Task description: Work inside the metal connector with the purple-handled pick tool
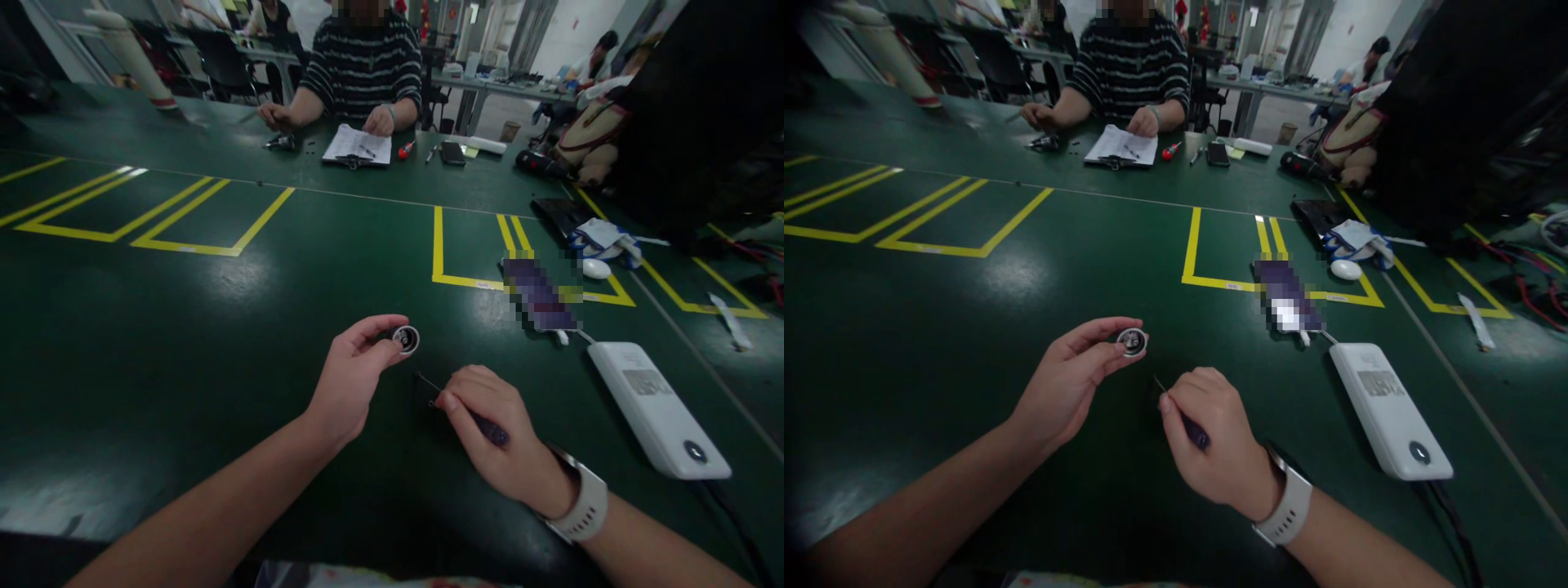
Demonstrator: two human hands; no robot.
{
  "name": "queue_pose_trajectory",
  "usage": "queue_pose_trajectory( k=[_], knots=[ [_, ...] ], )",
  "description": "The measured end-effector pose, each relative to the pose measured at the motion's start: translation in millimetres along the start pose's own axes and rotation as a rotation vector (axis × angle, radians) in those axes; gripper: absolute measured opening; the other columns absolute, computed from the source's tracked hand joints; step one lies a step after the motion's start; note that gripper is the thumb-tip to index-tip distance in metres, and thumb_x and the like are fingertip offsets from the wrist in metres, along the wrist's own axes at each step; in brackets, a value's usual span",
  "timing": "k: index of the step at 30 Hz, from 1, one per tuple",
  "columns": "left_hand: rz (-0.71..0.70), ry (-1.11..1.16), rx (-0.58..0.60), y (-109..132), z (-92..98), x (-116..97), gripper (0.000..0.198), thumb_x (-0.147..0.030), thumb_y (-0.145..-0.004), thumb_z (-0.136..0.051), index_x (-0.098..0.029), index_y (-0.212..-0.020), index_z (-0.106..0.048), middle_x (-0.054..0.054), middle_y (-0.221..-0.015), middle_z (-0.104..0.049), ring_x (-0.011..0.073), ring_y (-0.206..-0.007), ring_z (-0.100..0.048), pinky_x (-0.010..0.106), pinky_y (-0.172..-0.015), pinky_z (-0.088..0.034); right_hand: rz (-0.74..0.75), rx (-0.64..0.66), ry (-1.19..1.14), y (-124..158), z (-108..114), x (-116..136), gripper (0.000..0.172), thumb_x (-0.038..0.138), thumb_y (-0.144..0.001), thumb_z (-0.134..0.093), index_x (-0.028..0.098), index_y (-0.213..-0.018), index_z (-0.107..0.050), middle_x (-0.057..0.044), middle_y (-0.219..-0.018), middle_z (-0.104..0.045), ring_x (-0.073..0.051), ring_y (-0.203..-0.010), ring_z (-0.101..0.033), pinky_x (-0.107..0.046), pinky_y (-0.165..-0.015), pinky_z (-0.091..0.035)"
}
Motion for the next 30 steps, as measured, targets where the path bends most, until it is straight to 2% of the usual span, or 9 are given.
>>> queue_pose_trajectory(
  k=[3, 5, 8, 18, 30],
  knots=[
    [-0.014, -0.019, -0.002, -1, 1.2, 1, 0.023, -0.014, -0.065, -0.065, -0.015, -0.088, -0.068, 0.005, -0.087, -0.069, 0.0187, -0.087, -0.064, 0.034, -0.082, -0.050, 0.130, -0.103, -0.053, 7, 4, 2, 0.018, 0.009, -0.082, -0.044, 0.017, -0.082, -0.059, -0.007, -0.072, -0.062, -0.019, -0.071, -0.057, -0.039, -0.075, -0.044],
    [-0.022, -0.043, 0.004, -1, 0.8, 2, 0.024, -0.014, -0.066, -0.065, -0.015, -0.089, -0.068, 0.004, -0.087, -0.070, 0.0185, -0.086, -0.064, 0.034, -0.083, -0.050, 0.216, -0.175, -0.082, 10, 10, 6, 0.021, 0.005, -0.078, -0.044, 0.017, -0.087, -0.059, -0.007, -0.075, -0.062, -0.020, -0.074, -0.058, -0.042, -0.080, -0.045],
    [-0.035, -0.093, 0.027, 0, -1.5, 3, 0.025, -0.013, -0.066, -0.065, -0.015, -0.091, -0.068, 0.004, -0.088, -0.070, 0.0175, -0.085, -0.064, 0.033, -0.084, -0.050, 0.271, -0.205, -0.094, 12, 16, 11, 0.026, 0.002, -0.075, -0.045, 0.016, -0.092, -0.059, -0.008, -0.077, -0.063, -0.021, -0.078, -0.059, -0.043, -0.081, -0.046],
    [-0.107, -0.231, 0.098, 3, -5.7, 7, 0.025, -0.011, -0.070, -0.063, -0.016, -0.093, -0.068, 0.004, -0.089, -0.071, 0.0157, -0.084, -0.066, 0.026, -0.078, -0.052, 0.190, -0.158, -0.060, 13, 9, 6, 0.024, 0.005, -0.079, -0.049, 0.018, -0.097, -0.059, -0.008, -0.086, -0.065, -0.021, -0.088, -0.059, -0.041, -0.084, -0.046],
    [-0.216, -0.341, 0.105, 4, -6.1, 4, 0.017, -0.011, -0.071, -0.062, -0.015, -0.086, -0.070, 0.003, -0.091, -0.071, 0.0149, -0.080, -0.067, 0.024, -0.073, -0.055, 0.242, -0.166, -0.043, 9, 8, 10, 0.021, 0.002, -0.077, -0.050, 0.012, -0.092, -0.060, -0.009, -0.082, -0.062, -0.020, -0.082, -0.057, -0.040, -0.081, -0.047]
  ],
)
Point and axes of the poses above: each hand's wrist, its own y-axis away from the middle knuckle, its own z-axis out of the back of the hand, x = y × z, the point moved 4 cm from there along -y, towards the middle knuckle
